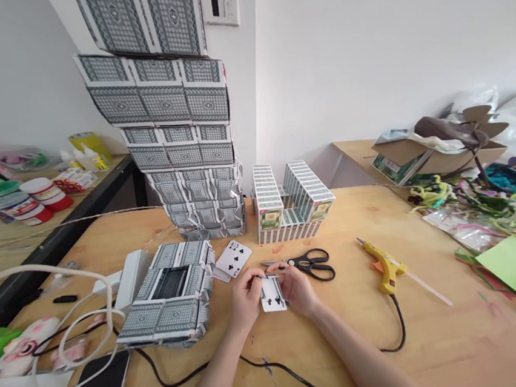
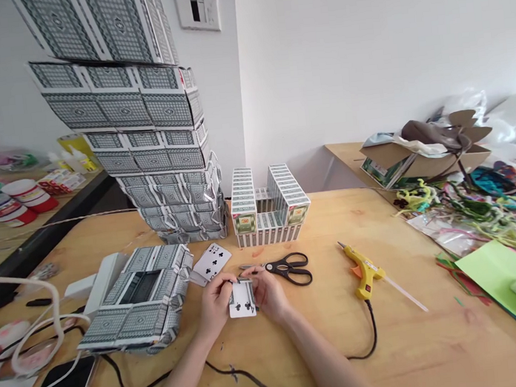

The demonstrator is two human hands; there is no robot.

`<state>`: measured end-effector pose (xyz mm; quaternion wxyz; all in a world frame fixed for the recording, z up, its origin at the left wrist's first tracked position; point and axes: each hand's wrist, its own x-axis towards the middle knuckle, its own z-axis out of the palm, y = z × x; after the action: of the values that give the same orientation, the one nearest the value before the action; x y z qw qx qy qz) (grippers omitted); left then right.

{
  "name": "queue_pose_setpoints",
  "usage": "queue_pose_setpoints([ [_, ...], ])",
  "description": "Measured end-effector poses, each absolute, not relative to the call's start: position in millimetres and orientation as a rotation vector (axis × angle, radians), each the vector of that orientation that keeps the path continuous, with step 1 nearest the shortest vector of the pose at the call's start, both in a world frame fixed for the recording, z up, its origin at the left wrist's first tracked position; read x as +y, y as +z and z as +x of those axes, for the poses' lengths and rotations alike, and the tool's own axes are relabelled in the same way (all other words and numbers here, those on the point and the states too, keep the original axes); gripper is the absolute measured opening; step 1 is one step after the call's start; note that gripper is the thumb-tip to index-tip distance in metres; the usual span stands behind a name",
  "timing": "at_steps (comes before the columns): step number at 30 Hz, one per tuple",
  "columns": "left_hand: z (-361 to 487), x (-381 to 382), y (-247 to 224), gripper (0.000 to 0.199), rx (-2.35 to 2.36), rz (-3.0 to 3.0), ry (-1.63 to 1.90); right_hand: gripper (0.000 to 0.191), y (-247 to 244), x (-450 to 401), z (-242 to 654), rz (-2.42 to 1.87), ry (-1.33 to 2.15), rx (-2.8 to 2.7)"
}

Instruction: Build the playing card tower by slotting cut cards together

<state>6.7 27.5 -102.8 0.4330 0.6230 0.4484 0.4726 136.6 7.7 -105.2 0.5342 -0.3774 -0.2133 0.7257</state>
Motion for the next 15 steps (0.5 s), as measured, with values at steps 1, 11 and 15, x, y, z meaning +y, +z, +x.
queue_pose_setpoints([
  [1, 5.6, 26.9, -102.4, 0.016, 1.097, 1.571, 1.163, 0.020, -105.1, 7.7, 137.1, -0.919, 1.750, -0.535],
  [11, -5.2, 30.4, -96.4, 0.016, 0.936, 1.548, 0.984, 0.033, -111.7, 12.1, 146.2, -1.007, 1.599, -0.904],
  [15, -0.7, 31.6, -97.7, 0.023, 0.918, 1.404, 0.974, 0.032, -115.0, 13.4, 141.4, -1.081, 1.407, -0.977],
])
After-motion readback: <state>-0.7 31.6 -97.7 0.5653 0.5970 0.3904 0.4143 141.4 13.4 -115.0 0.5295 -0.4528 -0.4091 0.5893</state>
